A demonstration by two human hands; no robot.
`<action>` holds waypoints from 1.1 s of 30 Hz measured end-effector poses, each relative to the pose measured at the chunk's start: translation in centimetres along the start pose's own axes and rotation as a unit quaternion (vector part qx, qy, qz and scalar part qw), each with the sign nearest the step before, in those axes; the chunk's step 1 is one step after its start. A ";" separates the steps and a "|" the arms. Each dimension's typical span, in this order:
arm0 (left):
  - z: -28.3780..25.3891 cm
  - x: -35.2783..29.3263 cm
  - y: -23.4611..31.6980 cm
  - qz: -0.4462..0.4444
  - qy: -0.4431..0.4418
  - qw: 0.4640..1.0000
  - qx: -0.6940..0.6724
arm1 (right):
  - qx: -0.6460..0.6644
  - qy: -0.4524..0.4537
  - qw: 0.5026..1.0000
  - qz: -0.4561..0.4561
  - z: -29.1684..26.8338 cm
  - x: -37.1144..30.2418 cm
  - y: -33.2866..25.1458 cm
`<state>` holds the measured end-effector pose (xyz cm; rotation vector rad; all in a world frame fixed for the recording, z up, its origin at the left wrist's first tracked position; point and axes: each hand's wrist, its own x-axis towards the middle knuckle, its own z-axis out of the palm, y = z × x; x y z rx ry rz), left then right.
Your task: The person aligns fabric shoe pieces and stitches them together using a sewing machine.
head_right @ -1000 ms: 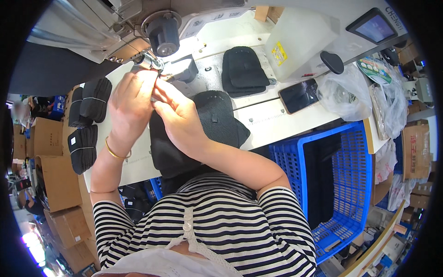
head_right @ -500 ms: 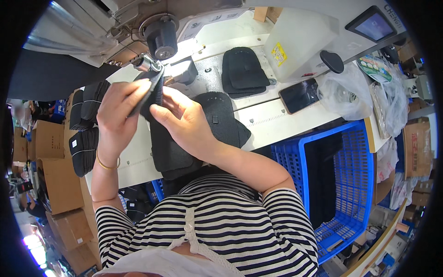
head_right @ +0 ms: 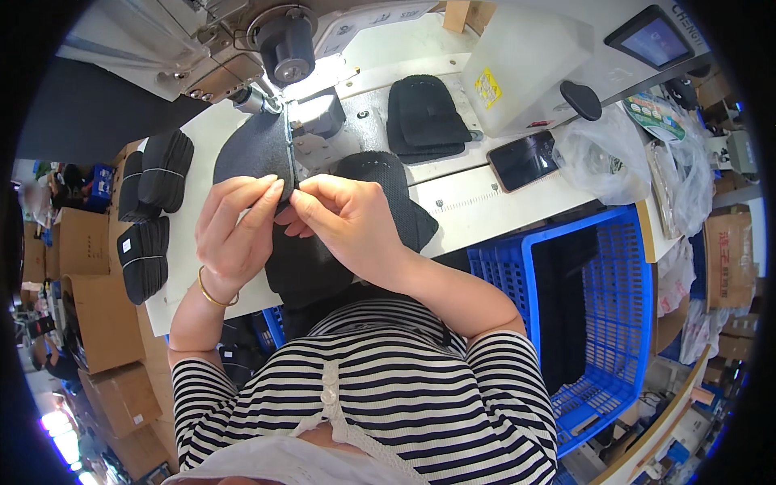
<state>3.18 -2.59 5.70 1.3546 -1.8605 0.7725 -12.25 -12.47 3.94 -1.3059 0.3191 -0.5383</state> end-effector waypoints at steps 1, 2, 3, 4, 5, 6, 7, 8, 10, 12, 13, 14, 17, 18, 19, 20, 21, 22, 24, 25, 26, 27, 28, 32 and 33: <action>0.2 -0.3 0.0 0.020 0.004 1.000 -0.001 | -0.007 0.004 1.000 -0.016 0.0 0.0 0.1; 0.3 -0.4 0.0 0.039 0.008 0.999 -0.001 | -0.014 0.009 0.999 -0.031 0.1 -0.1 0.1; 0.2 -0.5 0.0 0.039 0.008 0.999 -0.001 | -0.014 0.009 0.999 -0.031 0.1 -0.1 0.1; 0.1 -0.5 0.1 0.046 0.000 0.999 0.002 | -0.031 0.015 0.998 -0.046 0.2 -0.1 0.0; 0.1 -0.5 0.1 0.052 -0.008 0.999 0.005 | -0.048 0.021 0.997 -0.061 0.2 -0.2 0.0; 0.1 -0.5 0.1 0.052 -0.008 0.999 0.006 | -0.048 0.020 0.997 -0.061 0.2 -0.1 0.0; 0.2 -0.4 0.1 0.069 -0.006 0.998 0.014 | -0.071 0.026 0.994 -0.076 0.1 0.0 0.0; 0.2 -0.3 0.0 0.085 -0.004 0.996 0.021 | -0.094 0.031 0.991 -0.091 0.1 0.1 0.1; 0.4 -0.5 0.0 0.089 -0.014 0.996 0.027 | -0.114 0.042 0.989 -0.090 0.1 0.3 0.1; 0.3 -0.6 0.2 0.093 -0.024 0.995 0.032 | -0.134 0.053 0.986 -0.090 0.2 0.4 0.1; 0.2 -0.6 0.6 0.069 -0.019 0.996 0.057 | -0.122 0.058 0.987 -0.086 0.2 0.4 0.0; 0.1 -0.6 0.8 0.045 -0.015 0.995 0.082 | -0.111 0.064 0.988 -0.082 0.2 0.4 -0.1; 0.6 -1.0 -0.2 0.037 0.006 0.994 0.102 | -0.064 0.068 0.994 -0.058 0.6 0.7 -0.6; 0.8 -1.0 -0.6 0.037 0.010 0.994 0.105 | -0.065 0.068 0.994 -0.058 0.5 1.0 -0.6; 0.9 -0.7 -0.8 0.042 0.022 0.995 0.091 | -0.053 0.067 0.995 -0.055 0.5 1.3 -0.5; 1.0 -0.5 -1.0 0.042 0.022 0.995 0.091 | -0.042 0.065 0.996 -0.052 0.4 1.7 -0.4; 1.2 -0.3 -1.2 0.028 0.029 0.996 0.079 | -0.033 0.061 0.996 -0.061 0.2 2.0 -0.3; 1.4 -0.1 -1.4 0.015 0.036 0.997 0.066 | -0.034 0.062 0.996 -0.062 0.1 2.3 -0.3; 1.7 0.3 -1.7 0.009 0.046 0.997 0.059 | -0.011 0.055 0.996 -0.073 -0.1 2.9 -0.2; 1.7 0.4 -1.9 0.008 0.043 0.998 0.049 | -0.011 0.056 0.996 -0.066 0.0 3.2 -0.2; 1.7 0.5 -2.2 0.007 0.039 0.998 0.039 | -0.011 0.055 0.996 -0.067 0.0 3.5 -0.2; 1.7 0.6 -2.6 0.010 0.040 0.998 0.037 | -0.005 0.057 0.996 -0.072 0.1 3.8 -0.2; 1.8 0.7 -2.9 0.010 0.041 0.998 0.038 | 0.002 0.059 0.995 -0.077 0.1 4.1 -0.1; 2.1 1.3 -3.9 0.030 0.044 0.998 0.038 | 0.005 0.058 0.995 -0.082 0.0 4.8 0.3; 2.1 1.5 -4.1 0.033 0.042 0.998 0.040 | 0.020 0.056 0.995 -0.080 0.0 4.8 0.3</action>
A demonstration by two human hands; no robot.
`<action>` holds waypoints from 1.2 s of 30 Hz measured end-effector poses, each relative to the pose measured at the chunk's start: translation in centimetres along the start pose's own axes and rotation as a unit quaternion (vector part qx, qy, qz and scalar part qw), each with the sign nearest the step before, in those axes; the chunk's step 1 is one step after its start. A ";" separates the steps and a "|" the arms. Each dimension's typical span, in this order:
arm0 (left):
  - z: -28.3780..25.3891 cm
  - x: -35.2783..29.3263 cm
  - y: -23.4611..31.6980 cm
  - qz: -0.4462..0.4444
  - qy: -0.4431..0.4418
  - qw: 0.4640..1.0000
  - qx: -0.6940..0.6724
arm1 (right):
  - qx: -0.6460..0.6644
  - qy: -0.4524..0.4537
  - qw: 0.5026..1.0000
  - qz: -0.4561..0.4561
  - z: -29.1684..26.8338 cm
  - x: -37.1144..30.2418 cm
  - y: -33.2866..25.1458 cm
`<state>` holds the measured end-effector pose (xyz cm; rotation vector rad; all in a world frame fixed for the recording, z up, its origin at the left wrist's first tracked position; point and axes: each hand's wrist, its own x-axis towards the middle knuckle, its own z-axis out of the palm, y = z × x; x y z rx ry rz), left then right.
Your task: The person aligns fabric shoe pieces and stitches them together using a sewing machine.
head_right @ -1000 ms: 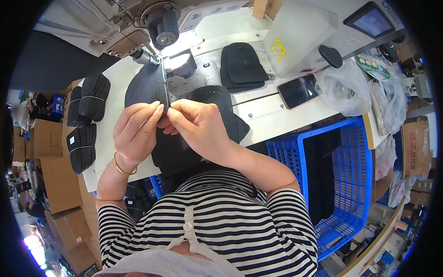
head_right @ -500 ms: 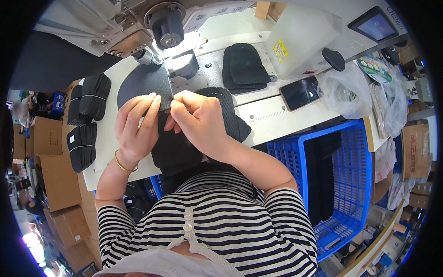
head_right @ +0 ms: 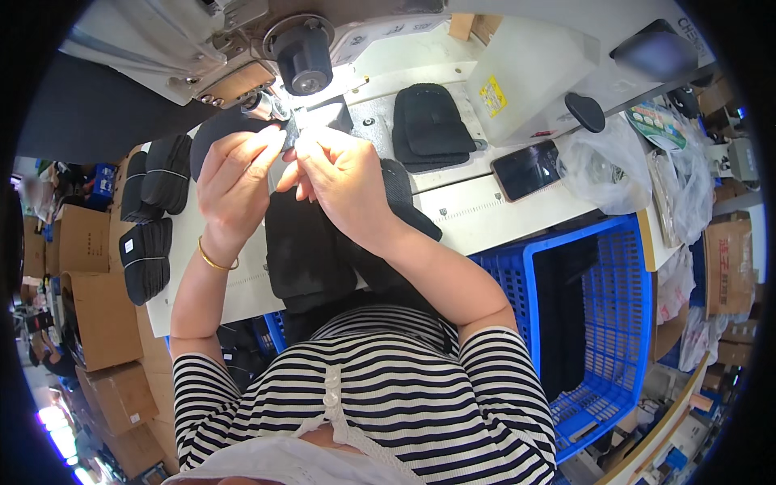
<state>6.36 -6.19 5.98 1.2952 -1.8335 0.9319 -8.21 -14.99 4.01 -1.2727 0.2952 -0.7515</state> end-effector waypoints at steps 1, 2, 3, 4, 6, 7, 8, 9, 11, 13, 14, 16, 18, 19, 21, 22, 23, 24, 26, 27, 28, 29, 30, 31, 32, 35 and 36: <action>0.2 0.0 -0.3 0.000 0.000 1.000 0.001 | 0.015 -0.002 1.000 0.003 0.0 -0.1 0.0; 0.4 0.0 -0.6 0.002 0.006 1.000 0.005 | 0.015 -0.003 1.000 0.003 0.1 -0.2 0.1; 0.6 -0.1 -0.9 0.003 0.012 1.000 0.008 | 0.014 -0.004 1.000 0.006 0.0 -0.3 0.1; 0.8 -0.1 -1.1 0.002 0.012 1.000 0.008 | 0.014 -0.005 1.000 0.009 0.0 -0.5 0.2; 1.2 -0.2 -1.5 -0.004 0.019 1.000 0.003 | 0.003 -0.008 1.000 0.011 -0.1 -0.8 0.2; 1.3 -0.1 -1.5 -0.005 0.018 1.000 0.003 | -0.007 -0.010 1.000 0.013 -0.1 -0.9 0.2; 1.3 0.0 -1.5 -0.004 0.020 1.000 0.013 | -0.007 -0.009 1.000 0.014 -0.1 -1.1 0.2; 1.3 0.2 -1.5 -0.003 0.022 0.999 0.025 | -0.009 -0.012 1.000 0.022 -0.1 -1.1 0.1; 1.2 0.3 -1.3 -0.007 0.012 0.999 0.039 | -0.010 -0.016 0.999 0.029 -0.1 -1.2 0.0; 1.1 0.4 -0.8 -0.009 0.003 0.999 0.049 | -0.017 -0.018 0.999 0.021 -0.2 -1.3 0.1; 1.0 0.5 -0.4 -0.022 -0.016 0.998 0.059 | -0.017 -0.018 0.999 0.020 -0.2 -1.3 0.1; 1.0 0.4 -0.3 -0.035 -0.035 0.996 0.070 | -0.025 -0.025 0.999 0.025 -0.2 -1.4 0.1; 0.5 -0.3 -0.8 -0.017 -0.052 0.996 0.071 | -0.016 -0.029 0.999 0.030 -0.4 -1.6 0.2; 0.3 -0.7 -1.4 -0.016 -0.051 0.996 0.071 | -0.007 -0.029 0.999 0.033 -0.6 -1.6 0.2; -0.5 -1.6 -3.5 0.041 -0.086 0.989 0.111 | -0.012 -0.034 0.999 0.031 -0.8 -1.7 0.1; -0.9 -2.2 -4.5 0.035 -0.108 0.988 0.101 | -0.017 -0.039 0.999 0.030 -0.7 -1.8 0.1; -1.4 -2.7 -5.1 0.034 -0.109 0.988 0.104 | -0.016 -0.041 0.999 0.030 -0.5 -1.8 0.0; -1.6 -2.5 -5.5 0.036 -0.108 0.990 0.078 | -0.022 -0.022 0.999 0.032 -0.2 -1.7 0.0; -2.5 -2.3 -5.2 0.064 -0.108 0.991 0.050 | -0.028 -0.002 0.999 0.033 0.5 -1.5 0.1; -3.3 -1.5 -4.0 0.081 -0.100 0.991 0.031 | -0.024 -0.003 1.000 0.018 1.0 -1.4 0.3; -4.0 -0.6 -2.3 0.072 -0.118 0.989 0.045 | -0.019 -0.004 1.000 0.003 1.4 -1.4 0.5; -4.3 0.2 -0.8 0.062 -0.135 0.987 0.058 | -0.021 -0.003 1.000 0.004 1.6 -1.4 0.8; -4.2 1.0 -0.1 0.061 -0.134 0.988 0.056 | -0.025 -0.016 1.000 0.004 1.7 -1.4 1.0; -4.1 1.7 0.6 0.006 -0.151 0.988 0.028 | -0.028 -0.029 0.999 0.003 1.8 -1.4 1.0; -3.9 2.0 0.9 -0.049 -0.168 0.985 0.001 | -0.025 -0.014 1.000 0.000 2.1 -1.6 0.9; -3.6 1.8 0.7 -0.083 -0.178 0.980 -0.020 | -0.029 -0.019 0.999 -0.009 2.3 -1.7 1.0; -3.8 2.0 0.8 -0.087 -0.190 0.977 -0.035 | -0.029 -0.019 0.999 -0.009 2.3 -1.8 0.9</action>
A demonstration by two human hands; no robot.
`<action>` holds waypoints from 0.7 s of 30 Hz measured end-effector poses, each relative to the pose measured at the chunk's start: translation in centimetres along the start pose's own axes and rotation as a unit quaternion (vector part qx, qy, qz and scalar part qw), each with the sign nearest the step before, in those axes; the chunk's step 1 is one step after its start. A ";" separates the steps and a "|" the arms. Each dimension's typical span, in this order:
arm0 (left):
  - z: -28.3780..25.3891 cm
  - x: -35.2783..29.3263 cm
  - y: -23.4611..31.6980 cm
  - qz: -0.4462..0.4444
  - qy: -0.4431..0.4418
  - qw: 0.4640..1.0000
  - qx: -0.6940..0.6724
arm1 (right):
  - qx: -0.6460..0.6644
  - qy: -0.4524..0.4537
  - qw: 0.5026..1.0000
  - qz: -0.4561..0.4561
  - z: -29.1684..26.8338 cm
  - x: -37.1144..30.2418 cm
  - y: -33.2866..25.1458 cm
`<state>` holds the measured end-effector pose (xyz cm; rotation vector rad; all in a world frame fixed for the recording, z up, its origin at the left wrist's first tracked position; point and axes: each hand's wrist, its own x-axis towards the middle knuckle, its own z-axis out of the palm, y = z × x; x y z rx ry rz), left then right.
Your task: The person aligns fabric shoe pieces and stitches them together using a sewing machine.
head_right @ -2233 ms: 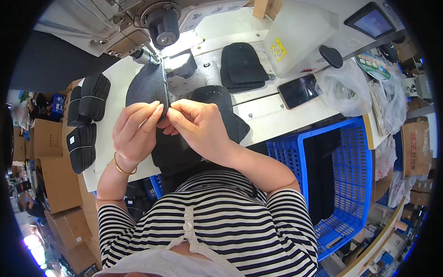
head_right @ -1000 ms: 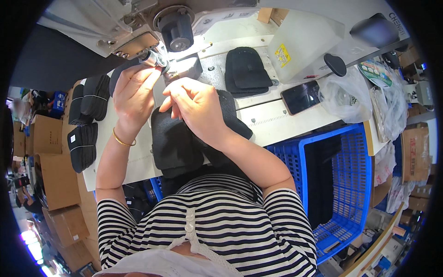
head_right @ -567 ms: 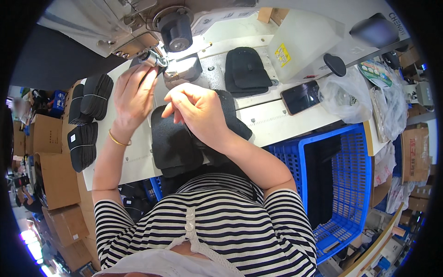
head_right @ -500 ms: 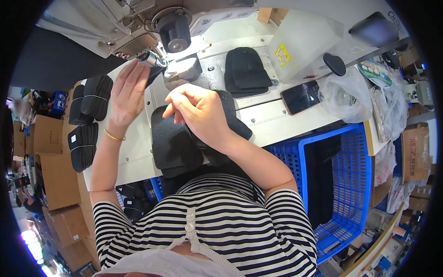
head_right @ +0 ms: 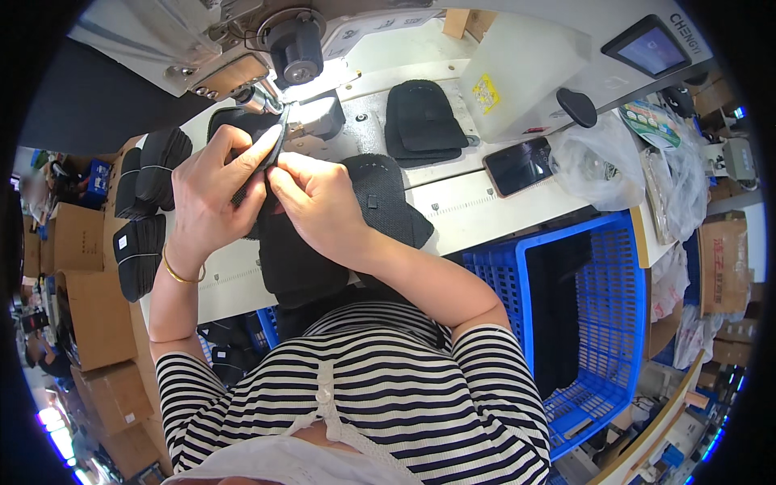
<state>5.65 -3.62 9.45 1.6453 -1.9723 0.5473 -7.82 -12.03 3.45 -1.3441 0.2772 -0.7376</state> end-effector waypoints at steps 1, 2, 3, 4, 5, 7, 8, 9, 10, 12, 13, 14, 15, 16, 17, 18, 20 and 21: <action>0.0 0.0 0.1 -0.001 -0.001 1.000 0.000 | -0.006 0.009 1.000 -0.013 -0.1 -0.1 -0.2; 0.0 0.1 0.4 0.004 0.003 1.000 0.002 | -0.012 0.019 0.999 -0.026 -0.1 -0.1 -0.3; 0.2 0.2 0.6 0.010 0.008 1.000 0.004 | -0.012 0.019 0.999 -0.026 -0.4 -0.2 -0.1; 0.2 0.1 1.0 0.011 0.007 1.000 0.004 | -0.029 0.023 0.999 -0.033 -0.7 -0.3 0.2; 0.1 -0.1 1.5 0.032 0.014 0.999 0.037 | -0.045 0.028 0.998 -0.040 -1.0 -0.5 0.4; -0.2 -0.8 2.7 0.072 0.025 0.992 0.102 | -0.054 0.029 0.998 -0.017 -1.5 -1.0 -0.7; 0.0 -1.1 3.2 0.077 0.034 0.991 0.106 | -0.063 0.029 0.998 0.006 -1.7 -1.2 -1.0; 0.1 -1.0 3.4 0.076 0.033 0.991 0.108 | -0.062 0.028 0.998 0.007 -1.6 -1.2 -0.9; 0.1 -0.9 3.6 0.077 0.039 0.989 0.118 | -0.052 0.037 0.998 -0.011 -1.5 -1.3 -0.7; 0.3 -0.6 4.0 0.079 0.046 0.988 0.127 | -0.041 0.047 0.998 -0.029 -1.6 -1.2 -0.6; 0.4 -0.4 4.2 0.059 0.039 0.989 0.126 | -0.042 0.047 0.997 -0.034 -1.8 -1.1 -0.6; 0.5 -0.2 4.4 0.040 0.033 0.991 0.125 | -0.043 0.048 0.997 -0.039 -1.9 -0.9 -0.6; 0.6 0.0 4.4 0.041 0.032 0.991 0.126 | -0.042 0.048 0.997 -0.040 -1.9 -0.8 -0.6; 0.8 0.2 4.3 0.034 0.036 0.990 0.134 | -0.042 0.052 0.997 -0.038 -2.0 -0.7 -0.6; 1.1 0.4 4.1 0.028 0.039 0.989 0.142 | -0.041 0.056 0.997 -0.037 -2.0 -0.6 -0.6; 1.5 0.5 3.7 0.029 0.038 0.989 0.143 | -0.041 0.056 0.997 -0.038 -2.0 -0.4 -0.5; 2.4 0.7 2.7 0.064 0.098 0.981 0.157 | -0.035 0.059 0.997 -0.040 -2.1 -0.2 -0.2; 2.6 0.9 2.5 0.065 0.098 0.981 0.157 | -0.035 0.060 0.997 -0.041 -2.1 0.0 -0.3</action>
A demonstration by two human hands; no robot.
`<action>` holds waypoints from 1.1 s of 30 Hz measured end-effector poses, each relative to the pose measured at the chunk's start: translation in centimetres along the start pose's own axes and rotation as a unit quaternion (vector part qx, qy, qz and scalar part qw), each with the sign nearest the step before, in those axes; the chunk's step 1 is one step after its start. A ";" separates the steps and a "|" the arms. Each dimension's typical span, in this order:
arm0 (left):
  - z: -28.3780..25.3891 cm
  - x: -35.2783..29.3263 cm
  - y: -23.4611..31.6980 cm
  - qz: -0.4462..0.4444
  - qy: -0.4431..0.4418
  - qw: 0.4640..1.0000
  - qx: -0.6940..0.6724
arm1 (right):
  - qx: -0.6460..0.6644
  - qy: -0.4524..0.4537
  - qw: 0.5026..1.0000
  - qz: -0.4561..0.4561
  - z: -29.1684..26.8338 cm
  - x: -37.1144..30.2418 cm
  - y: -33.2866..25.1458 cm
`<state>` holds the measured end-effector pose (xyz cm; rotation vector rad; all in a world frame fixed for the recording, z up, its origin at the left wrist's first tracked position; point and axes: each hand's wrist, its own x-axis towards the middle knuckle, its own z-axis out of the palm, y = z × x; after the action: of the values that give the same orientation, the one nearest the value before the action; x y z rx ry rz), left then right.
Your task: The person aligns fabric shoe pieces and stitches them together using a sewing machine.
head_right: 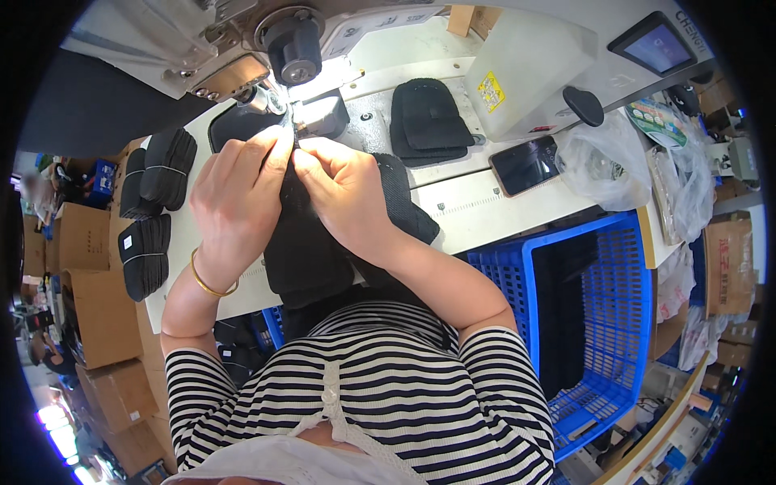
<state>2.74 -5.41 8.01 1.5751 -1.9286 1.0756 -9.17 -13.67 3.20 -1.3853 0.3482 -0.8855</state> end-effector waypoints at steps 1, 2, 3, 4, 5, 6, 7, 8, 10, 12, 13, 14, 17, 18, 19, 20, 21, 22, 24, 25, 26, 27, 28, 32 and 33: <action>0.2 0.1 -0.1 -0.002 0.001 1.000 0.008 | -0.009 0.000 1.000 0.006 0.0 0.1 -0.2; 0.4 0.1 -0.3 -0.004 0.002 1.000 0.016 | -0.017 0.000 1.000 0.011 0.0 0.3 -0.3; 0.5 0.2 -0.4 -0.003 0.002 1.000 0.015 | -0.017 0.001 1.000 0.011 0.0 0.4 -0.4; 0.5 0.3 -0.5 -0.005 -0.014 1.000 0.016 | 0.001 0.003 1.000 0.014 0.2 0.6 -0.4; 0.5 0.3 -0.6 -0.006 -0.029 0.999 0.017 | 0.020 0.005 1.000 0.018 0.3 0.7 -0.4; 0.6 0.3 -0.6 -0.006 -0.029 0.999 0.017 | 0.020 0.005 1.000 0.018 0.3 0.8 -0.3; 0.7 0.3 -0.5 -0.006 -0.025 0.999 0.028 | 0.033 0.002 0.999 0.018 0.3 0.9 -0.2; 0.8 0.3 -0.5 -0.006 -0.021 0.999 0.038 | 0.046 -0.002 0.999 0.018 0.3 1.0 -0.1; 0.8 0.1 -0.4 -0.019 -0.014 0.999 0.021 | 0.032 -0.008 0.999 0.022 0.2 1.1 -0.3; 0.4 0.0 -0.2 -0.032 -0.008 0.999 0.003 | 0.018 -0.015 0.999 0.026 -0.2 1.1 -0.5; -0.1 0.0 0.0 -0.075 -0.019 0.995 -0.063 | 0.002 -0.027 0.999 0.022 -0.4 1.1 -0.7; -0.5 0.0 0.1 -0.118 -0.030 0.984 -0.128 | -0.015 -0.039 0.999 0.018 -0.5 1.1 -0.7; -2.1 -0.3 -0.7 -0.138 -0.057 0.961 -0.233 | -0.001 -0.046 0.999 0.013 -0.6 1.2 -0.1; -2.3 -0.6 -0.9 -0.139 -0.057 0.961 -0.233 | -0.001 -0.048 0.999 0.013 -0.5 1.2 -0.1; -2.3 -1.0 -1.0 -0.172 -0.014 0.955 -0.240 | 0.027 -0.050 0.998 0.019 -0.5 1.2 -0.2; -2.2 -1.6 -1.1 -0.203 0.030 0.947 -0.247 | 0.055 -0.053 0.997 0.024 -0.4 1.2 -0.2; -2.1 -2.2 -1.5 -0.221 0.044 0.951 -0.213 | 0.055 -0.054 0.997 0.024 -0.3 1.2 -0.2; -1.5 -2.6 -1.5 -0.222 0.044 0.951 -0.213 | 0.076 -0.064 0.994 0.040 -0.4 1.2 -0.1; -0.4 -3.0 -1.6 -0.349 0.152 0.874 -0.304 | 0.096 -0.075 0.991 0.056 -0.6 1.1 -0.4; -0.1 -3.3 -1.8 -0.409 0.141 0.829 -0.354 | -0.073 -0.034 0.996 -0.030 -0.8 0.7 -0.8; 0.0 -3.5 -2.0 -0.410 0.141 0.829 -0.354 | -0.240 0.009 0.964 -0.116 -1.1 0.1 -1.5; -0.1 -3.5 -2.3 -0.504 0.143 0.716 -0.462 | -0.250 -0.004 0.950 -0.187 -1.4 -0.7 -3.2; 0.0 -3.5 -2.5 -0.581 0.140 0.577 -0.556 | -0.262 -0.016 0.930 -0.257 -2.0 -1.9 -5.1; 0.6 -3.6 -2.9 -0.601 0.078 0.423 -0.674 | 0.258 -0.368 0.841 -0.300 -2.7 -5.9 -8.9; 1.1 -3.3 -3.0 -0.599 0.077 0.420 -0.677 | 0.254 -0.367 0.843 -0.300 -2.5 -5.7 -8.4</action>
<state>6.59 -4.35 5.82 1.0457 -0.4320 -0.8520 -17.37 -10.79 9.06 -1.2197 -0.9041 -0.7815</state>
